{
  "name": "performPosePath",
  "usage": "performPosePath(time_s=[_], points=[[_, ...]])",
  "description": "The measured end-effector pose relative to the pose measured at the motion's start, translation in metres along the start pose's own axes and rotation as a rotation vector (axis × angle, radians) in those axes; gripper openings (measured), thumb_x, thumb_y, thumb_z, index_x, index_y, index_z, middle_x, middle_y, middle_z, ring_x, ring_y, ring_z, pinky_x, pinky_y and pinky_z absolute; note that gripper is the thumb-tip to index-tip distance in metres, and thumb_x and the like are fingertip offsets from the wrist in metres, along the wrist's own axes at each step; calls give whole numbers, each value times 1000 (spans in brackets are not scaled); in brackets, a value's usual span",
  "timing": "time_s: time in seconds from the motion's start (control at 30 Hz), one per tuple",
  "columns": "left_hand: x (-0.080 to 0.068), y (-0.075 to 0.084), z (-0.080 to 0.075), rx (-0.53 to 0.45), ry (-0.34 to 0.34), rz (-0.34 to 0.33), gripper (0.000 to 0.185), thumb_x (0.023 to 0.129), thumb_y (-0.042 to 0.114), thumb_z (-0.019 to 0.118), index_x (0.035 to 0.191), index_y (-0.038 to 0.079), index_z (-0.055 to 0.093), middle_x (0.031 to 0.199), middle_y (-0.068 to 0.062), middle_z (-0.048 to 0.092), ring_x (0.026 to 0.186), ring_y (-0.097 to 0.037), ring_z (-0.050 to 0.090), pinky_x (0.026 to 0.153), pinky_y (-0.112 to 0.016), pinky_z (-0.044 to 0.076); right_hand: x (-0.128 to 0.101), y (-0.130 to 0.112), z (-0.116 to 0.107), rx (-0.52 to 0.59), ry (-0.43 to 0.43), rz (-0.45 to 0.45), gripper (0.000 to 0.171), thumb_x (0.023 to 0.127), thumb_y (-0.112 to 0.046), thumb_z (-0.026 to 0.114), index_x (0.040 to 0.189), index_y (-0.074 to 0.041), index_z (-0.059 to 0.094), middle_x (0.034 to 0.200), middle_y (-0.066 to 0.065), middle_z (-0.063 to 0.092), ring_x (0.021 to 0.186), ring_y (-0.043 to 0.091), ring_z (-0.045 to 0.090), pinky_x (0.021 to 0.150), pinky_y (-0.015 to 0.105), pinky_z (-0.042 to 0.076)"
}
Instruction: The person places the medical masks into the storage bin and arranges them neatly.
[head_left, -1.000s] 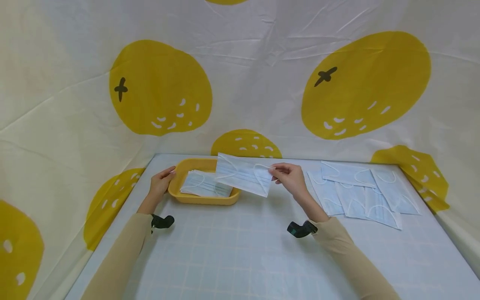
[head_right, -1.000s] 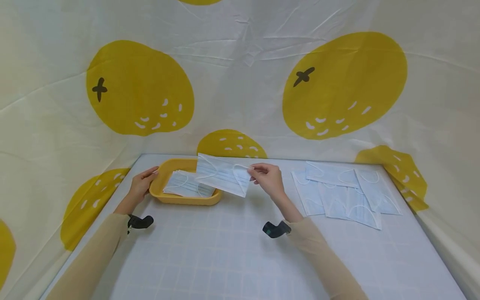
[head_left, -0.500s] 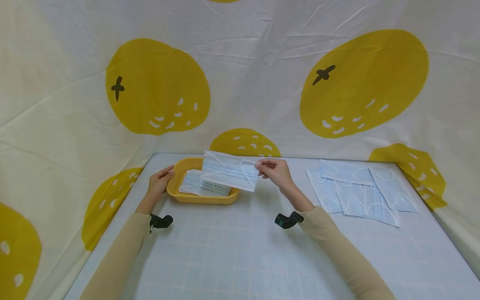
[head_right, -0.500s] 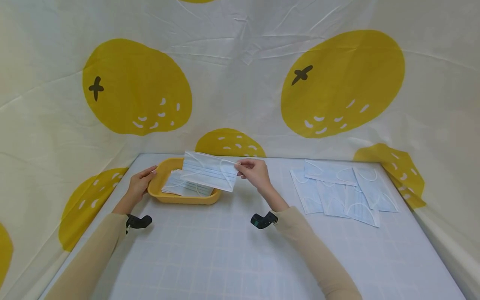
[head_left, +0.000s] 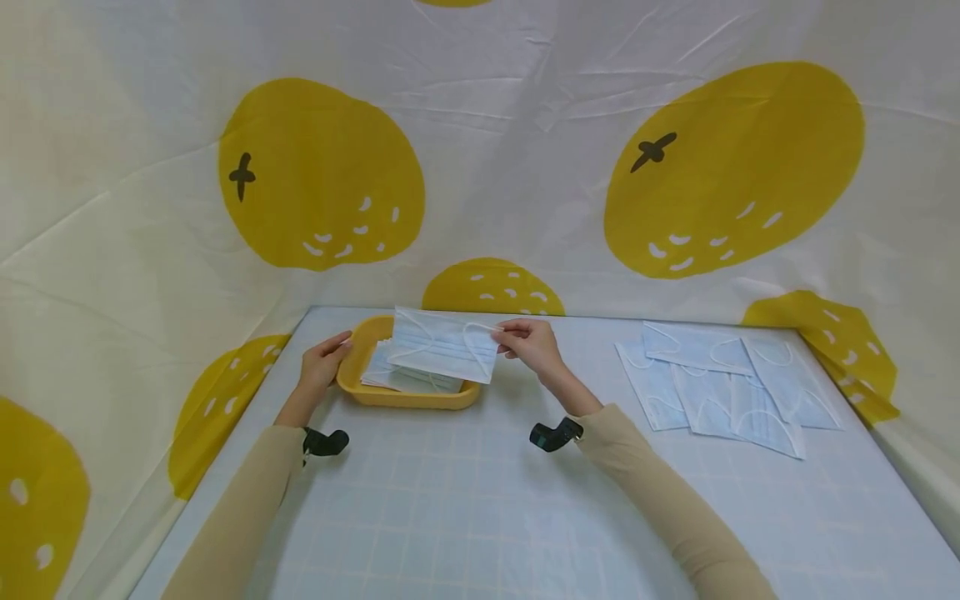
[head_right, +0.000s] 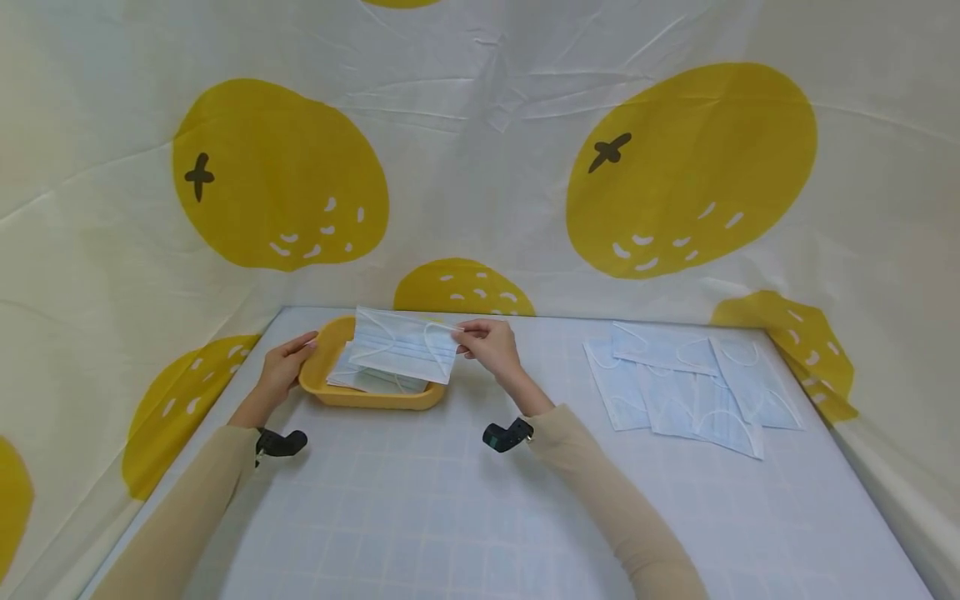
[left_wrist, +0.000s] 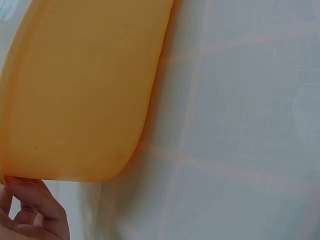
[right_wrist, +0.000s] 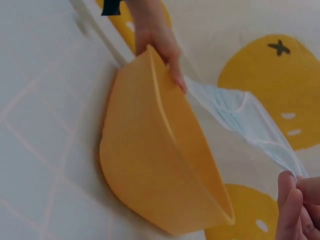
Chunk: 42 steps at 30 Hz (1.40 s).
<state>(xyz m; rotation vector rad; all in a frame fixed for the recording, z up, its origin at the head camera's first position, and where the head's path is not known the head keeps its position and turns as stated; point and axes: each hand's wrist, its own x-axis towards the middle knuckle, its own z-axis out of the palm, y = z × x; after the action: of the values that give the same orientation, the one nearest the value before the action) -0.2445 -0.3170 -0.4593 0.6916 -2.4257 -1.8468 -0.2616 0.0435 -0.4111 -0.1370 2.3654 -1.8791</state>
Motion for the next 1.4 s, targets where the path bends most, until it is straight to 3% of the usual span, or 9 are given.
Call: performPosePath(time_s=[0.17,0.37,0.57,0.73,0.93,1.1,1.4], points=[[1,-2,1,7,11,32,46,98,32,54,142,17,50,134,-8,52,74,6,56,56,-15,49,9,5,9,11,-3,18,30,89,-20,70,111,0,70,96,15,73,83,32,70,60,17,54],[2,-3,0,5,12,38,47,98,32,54,142,16,49,133,-8,52,71,7,56,55,-15,49,17,6,20,2,-19,53,30,88,-21,70,111,-1,70,99,15,72,84,34,69,63,19,55],[4,-4,1,-19,5,45,47,97,31,56,141,15,50,135,-10,52,74,8,56,59,-14,51,23,5,30,-38,-35,59,29,89,-23,70,111,-4,70,98,13,73,67,11,65,65,20,56],[3,-3,0,-19,10,41,47,97,31,57,141,15,50,137,-11,51,74,9,55,59,-13,51,28,1,38,-52,-53,75,29,88,-22,71,110,-3,71,94,13,73,73,21,69,64,21,56],[2,-1,1,-10,4,42,47,98,30,56,141,15,49,141,-13,50,79,6,56,62,-13,51,33,1,46,-51,-69,73,27,87,-19,72,107,0,71,91,14,73,88,36,69,77,35,58],[1,-1,1,1,1,43,47,98,31,55,141,16,49,138,-12,51,80,5,56,61,-13,51,36,3,53,-68,-82,50,27,87,-19,71,105,1,70,87,14,72,88,37,69,81,42,56],[1,-1,0,-16,-7,40,47,98,31,56,141,16,49,140,-12,49,83,5,56,63,-13,51,38,2,63,-64,-75,43,25,87,-17,72,103,2,71,86,15,72,79,31,70,81,44,56]])
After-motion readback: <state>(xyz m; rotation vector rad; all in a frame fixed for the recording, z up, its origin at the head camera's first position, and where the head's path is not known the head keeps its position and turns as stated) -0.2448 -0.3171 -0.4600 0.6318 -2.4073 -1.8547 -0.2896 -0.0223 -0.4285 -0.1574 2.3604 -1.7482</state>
